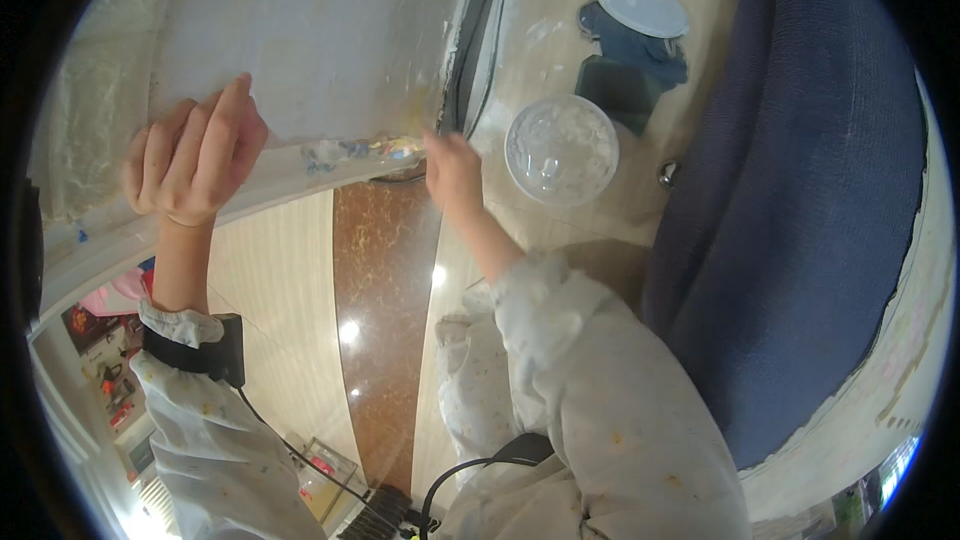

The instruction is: Applying white repair putty to a damaged wall edge using a spatula.

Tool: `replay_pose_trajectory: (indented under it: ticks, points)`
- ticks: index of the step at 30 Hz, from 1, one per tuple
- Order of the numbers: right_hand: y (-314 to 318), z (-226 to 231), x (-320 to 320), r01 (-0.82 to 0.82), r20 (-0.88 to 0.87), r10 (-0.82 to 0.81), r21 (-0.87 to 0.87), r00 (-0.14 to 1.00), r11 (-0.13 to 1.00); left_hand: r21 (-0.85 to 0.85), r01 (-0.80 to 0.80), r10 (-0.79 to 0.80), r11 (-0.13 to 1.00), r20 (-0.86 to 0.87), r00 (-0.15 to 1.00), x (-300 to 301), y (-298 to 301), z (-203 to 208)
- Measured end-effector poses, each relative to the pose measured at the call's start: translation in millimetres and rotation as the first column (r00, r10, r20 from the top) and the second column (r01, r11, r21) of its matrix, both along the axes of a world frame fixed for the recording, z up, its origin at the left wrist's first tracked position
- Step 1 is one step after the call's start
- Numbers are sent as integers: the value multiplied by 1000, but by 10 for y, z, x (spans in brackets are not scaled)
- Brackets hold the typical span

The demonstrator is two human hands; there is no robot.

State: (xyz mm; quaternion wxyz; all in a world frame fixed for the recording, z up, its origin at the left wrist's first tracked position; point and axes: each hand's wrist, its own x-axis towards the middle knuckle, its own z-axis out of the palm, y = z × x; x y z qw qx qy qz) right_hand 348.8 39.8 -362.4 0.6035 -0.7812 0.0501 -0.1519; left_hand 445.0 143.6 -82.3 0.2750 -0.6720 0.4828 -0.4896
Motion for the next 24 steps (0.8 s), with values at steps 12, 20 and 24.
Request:
replay_pose_trajectory:
  ticks: [12,20,24]
  points:
    - [-575,1,758,366,124,-348,-189,929,911,0,-8,8,1000,18,1000,2,-34,-2]
    - [-135,-198,483,125,89,-111,-171,990,977,19,-15,15,1000,-9,1000,-21,-5,18]
    - [-74,-165,-178,14,51,-10,-67,999,998,54,-23,24,998,-26,999,-21,-8,64]
